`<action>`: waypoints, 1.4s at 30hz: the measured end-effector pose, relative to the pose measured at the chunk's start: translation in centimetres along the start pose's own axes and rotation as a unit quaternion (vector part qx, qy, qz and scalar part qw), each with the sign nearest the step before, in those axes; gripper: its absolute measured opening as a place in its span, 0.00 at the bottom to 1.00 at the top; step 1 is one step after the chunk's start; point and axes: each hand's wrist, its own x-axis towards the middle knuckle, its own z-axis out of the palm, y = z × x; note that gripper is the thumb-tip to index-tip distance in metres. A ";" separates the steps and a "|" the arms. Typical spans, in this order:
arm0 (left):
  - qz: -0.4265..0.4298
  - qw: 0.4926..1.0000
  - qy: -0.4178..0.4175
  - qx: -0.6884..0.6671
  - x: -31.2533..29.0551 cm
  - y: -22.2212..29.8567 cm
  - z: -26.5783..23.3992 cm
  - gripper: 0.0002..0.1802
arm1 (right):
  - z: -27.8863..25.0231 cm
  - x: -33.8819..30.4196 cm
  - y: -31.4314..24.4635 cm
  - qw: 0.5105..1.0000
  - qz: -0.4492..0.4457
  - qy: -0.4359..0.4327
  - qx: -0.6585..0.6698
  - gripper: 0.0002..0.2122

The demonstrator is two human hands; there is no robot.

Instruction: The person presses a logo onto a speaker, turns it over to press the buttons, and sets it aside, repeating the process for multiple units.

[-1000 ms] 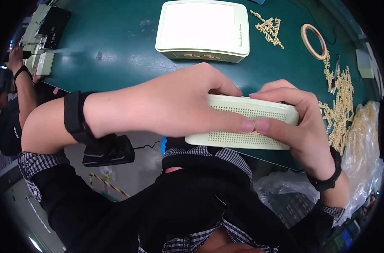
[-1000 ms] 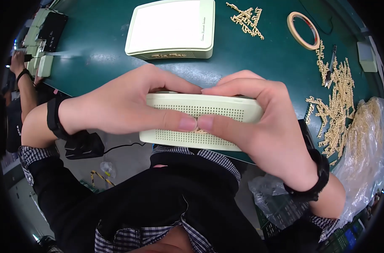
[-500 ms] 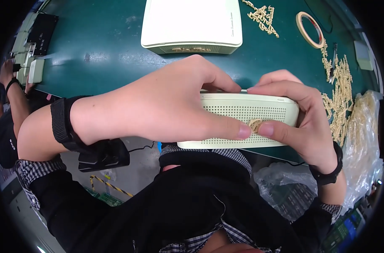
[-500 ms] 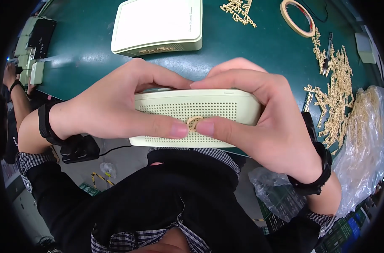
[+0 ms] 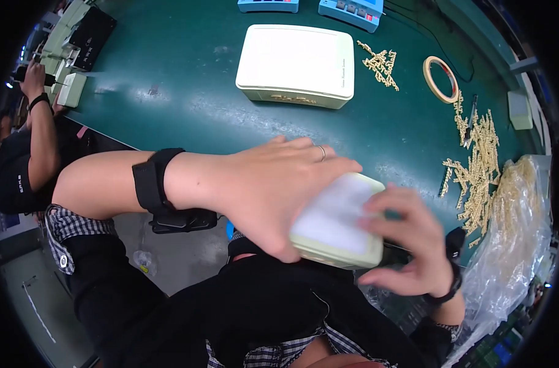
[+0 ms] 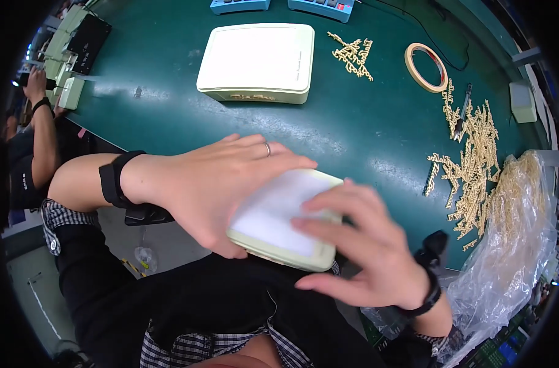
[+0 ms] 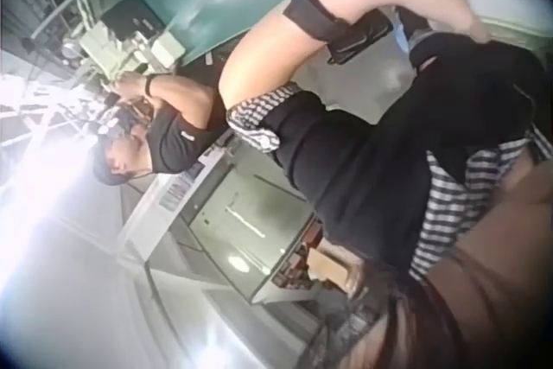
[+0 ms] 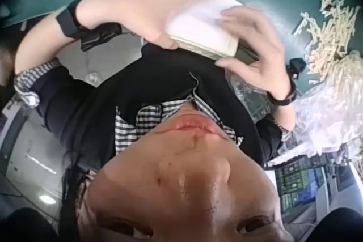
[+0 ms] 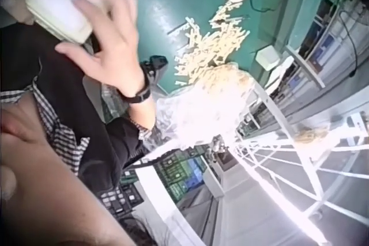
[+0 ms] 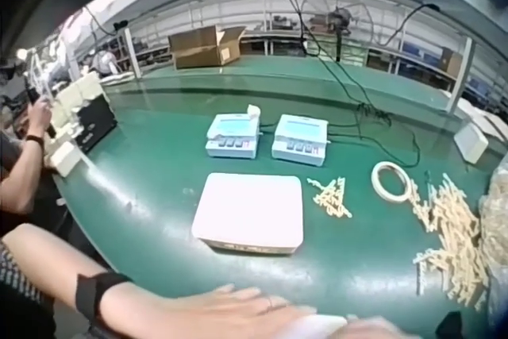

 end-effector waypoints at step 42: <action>0.037 0.934 0.258 0.243 2.3 -7.4 -6.7 0.59 | 3.6 -1.4 6.0 0.905 0.005 0.399 -0.144 0.23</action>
